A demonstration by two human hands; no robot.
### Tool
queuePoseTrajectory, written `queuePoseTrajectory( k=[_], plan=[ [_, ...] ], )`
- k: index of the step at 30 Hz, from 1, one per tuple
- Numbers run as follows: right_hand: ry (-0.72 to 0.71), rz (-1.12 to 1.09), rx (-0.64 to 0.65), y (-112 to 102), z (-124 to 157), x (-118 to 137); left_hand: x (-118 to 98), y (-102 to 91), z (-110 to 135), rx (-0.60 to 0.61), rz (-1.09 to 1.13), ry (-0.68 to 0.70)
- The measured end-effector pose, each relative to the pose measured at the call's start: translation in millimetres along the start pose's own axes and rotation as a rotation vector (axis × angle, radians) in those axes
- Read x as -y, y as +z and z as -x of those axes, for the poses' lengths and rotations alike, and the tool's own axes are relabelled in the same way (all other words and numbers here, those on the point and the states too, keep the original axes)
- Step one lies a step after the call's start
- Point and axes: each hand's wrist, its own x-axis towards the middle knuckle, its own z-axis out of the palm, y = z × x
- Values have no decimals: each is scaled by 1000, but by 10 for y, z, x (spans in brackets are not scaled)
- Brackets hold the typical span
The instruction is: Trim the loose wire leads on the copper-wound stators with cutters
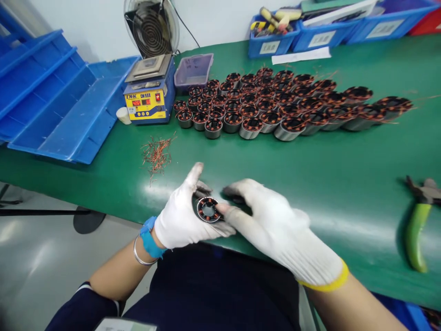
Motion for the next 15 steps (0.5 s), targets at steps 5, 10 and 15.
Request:
queuePoseTrajectory(
  k=[5,10,15],
  plan=[
    [22,-153,237,35,-199,250,29,6,20,2,185,-48],
    [49,-173,150,16,-190,164,29,3,3,78,292,-111],
    [236,51,11,-55,-49,74,17,1,5,60,301,-100]
  ],
)
